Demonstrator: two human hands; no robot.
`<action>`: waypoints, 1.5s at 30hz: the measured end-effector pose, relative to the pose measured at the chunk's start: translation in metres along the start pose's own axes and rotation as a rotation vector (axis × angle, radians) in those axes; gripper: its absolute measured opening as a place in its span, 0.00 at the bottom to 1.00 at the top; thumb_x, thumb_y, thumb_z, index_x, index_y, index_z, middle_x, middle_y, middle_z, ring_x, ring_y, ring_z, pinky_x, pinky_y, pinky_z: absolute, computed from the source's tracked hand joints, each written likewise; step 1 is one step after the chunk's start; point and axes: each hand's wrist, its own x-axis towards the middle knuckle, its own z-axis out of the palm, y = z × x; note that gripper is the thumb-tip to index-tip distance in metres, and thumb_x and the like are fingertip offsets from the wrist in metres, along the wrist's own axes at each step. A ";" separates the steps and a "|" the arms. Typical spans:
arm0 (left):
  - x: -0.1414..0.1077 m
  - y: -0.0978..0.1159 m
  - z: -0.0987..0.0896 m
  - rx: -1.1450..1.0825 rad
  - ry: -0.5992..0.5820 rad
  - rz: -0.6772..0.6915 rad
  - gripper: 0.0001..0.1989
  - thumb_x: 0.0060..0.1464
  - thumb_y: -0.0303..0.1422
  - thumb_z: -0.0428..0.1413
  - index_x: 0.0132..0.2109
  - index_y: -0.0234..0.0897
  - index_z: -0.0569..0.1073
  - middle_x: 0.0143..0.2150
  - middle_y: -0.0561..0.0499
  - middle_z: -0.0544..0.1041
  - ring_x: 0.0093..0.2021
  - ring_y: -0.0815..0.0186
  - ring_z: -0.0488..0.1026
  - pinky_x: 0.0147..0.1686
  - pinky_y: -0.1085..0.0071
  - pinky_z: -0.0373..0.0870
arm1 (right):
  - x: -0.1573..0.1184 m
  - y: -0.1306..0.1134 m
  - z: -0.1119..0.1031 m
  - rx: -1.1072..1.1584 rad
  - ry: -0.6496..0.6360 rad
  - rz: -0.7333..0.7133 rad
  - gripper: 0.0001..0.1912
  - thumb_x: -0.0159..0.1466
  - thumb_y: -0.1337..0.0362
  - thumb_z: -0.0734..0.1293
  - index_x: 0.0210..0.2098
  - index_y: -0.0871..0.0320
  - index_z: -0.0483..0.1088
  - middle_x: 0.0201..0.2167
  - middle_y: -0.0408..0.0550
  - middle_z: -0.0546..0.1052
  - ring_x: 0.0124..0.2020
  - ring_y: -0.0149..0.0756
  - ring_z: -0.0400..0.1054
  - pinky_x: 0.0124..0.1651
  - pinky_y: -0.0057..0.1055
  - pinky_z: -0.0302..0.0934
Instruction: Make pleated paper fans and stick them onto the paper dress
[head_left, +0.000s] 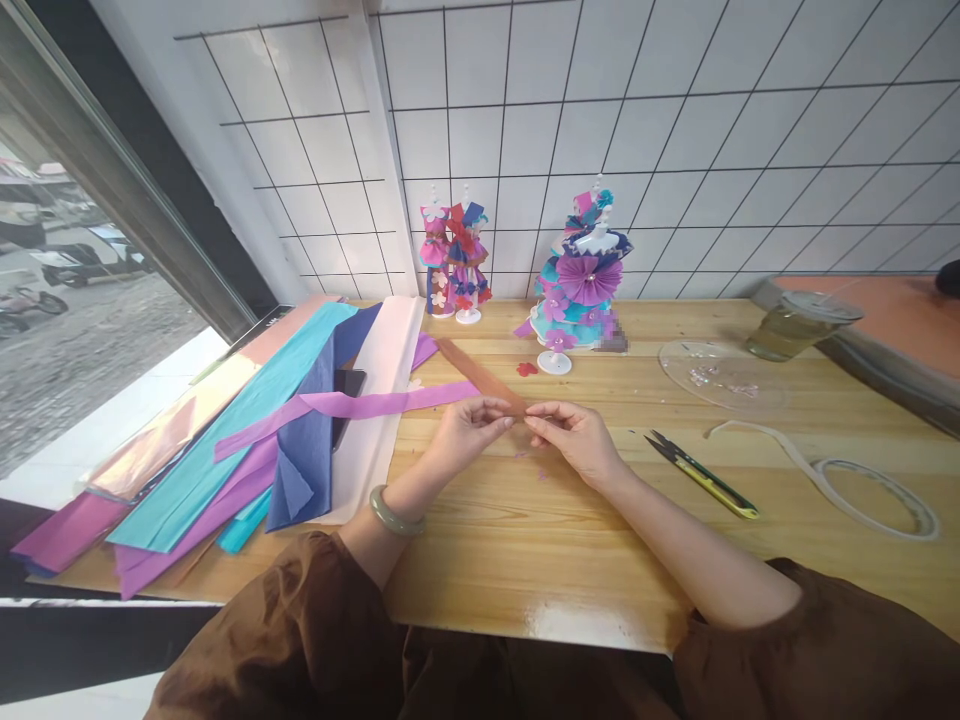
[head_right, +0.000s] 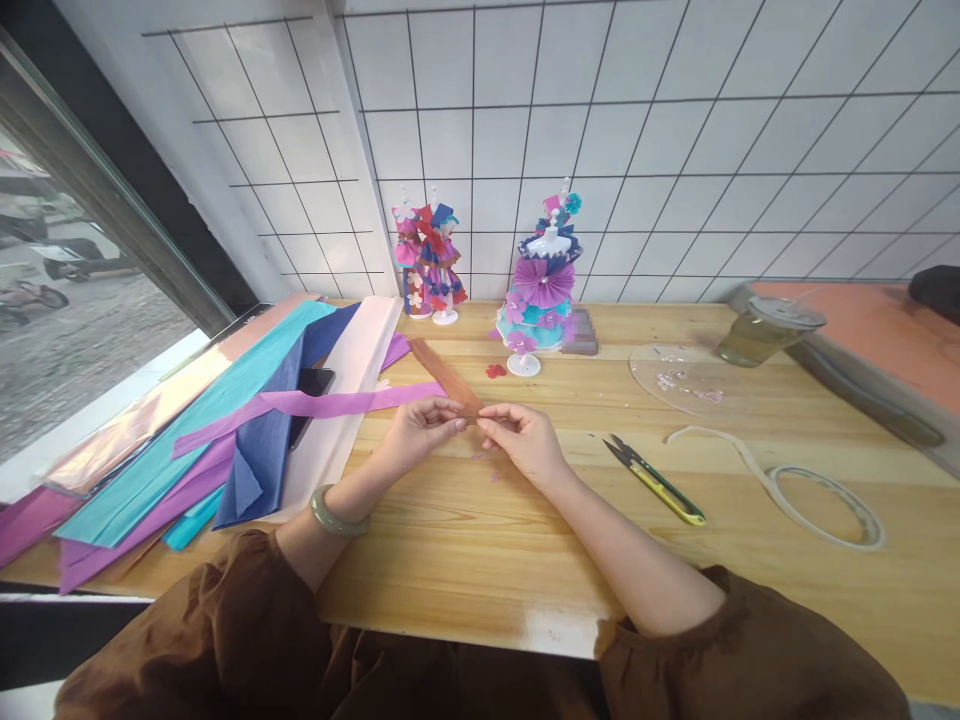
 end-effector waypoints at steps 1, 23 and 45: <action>0.000 0.001 0.000 0.008 -0.011 -0.007 0.18 0.43 0.36 0.60 0.41 0.32 0.69 0.31 0.49 0.75 0.31 0.70 0.72 0.32 0.74 0.67 | 0.000 -0.001 0.000 -0.021 -0.004 -0.009 0.17 0.49 0.56 0.70 0.34 0.60 0.71 0.19 0.42 0.72 0.20 0.29 0.67 0.27 0.28 0.63; 0.001 -0.002 0.000 0.019 -0.032 -0.026 0.21 0.43 0.33 0.59 0.46 0.33 0.67 0.26 0.56 0.69 0.25 0.75 0.67 0.26 0.78 0.61 | -0.004 -0.003 0.004 -0.155 -0.054 -0.099 0.17 0.53 0.59 0.67 0.41 0.59 0.70 0.32 0.47 0.74 0.22 0.30 0.69 0.27 0.30 0.66; -0.002 0.008 -0.002 0.294 -0.020 0.091 0.09 0.47 0.33 0.56 0.36 0.34 0.77 0.36 0.46 0.78 0.36 0.64 0.74 0.37 0.71 0.69 | -0.004 -0.001 -0.001 -0.319 -0.053 -0.357 0.11 0.57 0.61 0.64 0.38 0.55 0.74 0.34 0.49 0.74 0.25 0.31 0.67 0.28 0.30 0.64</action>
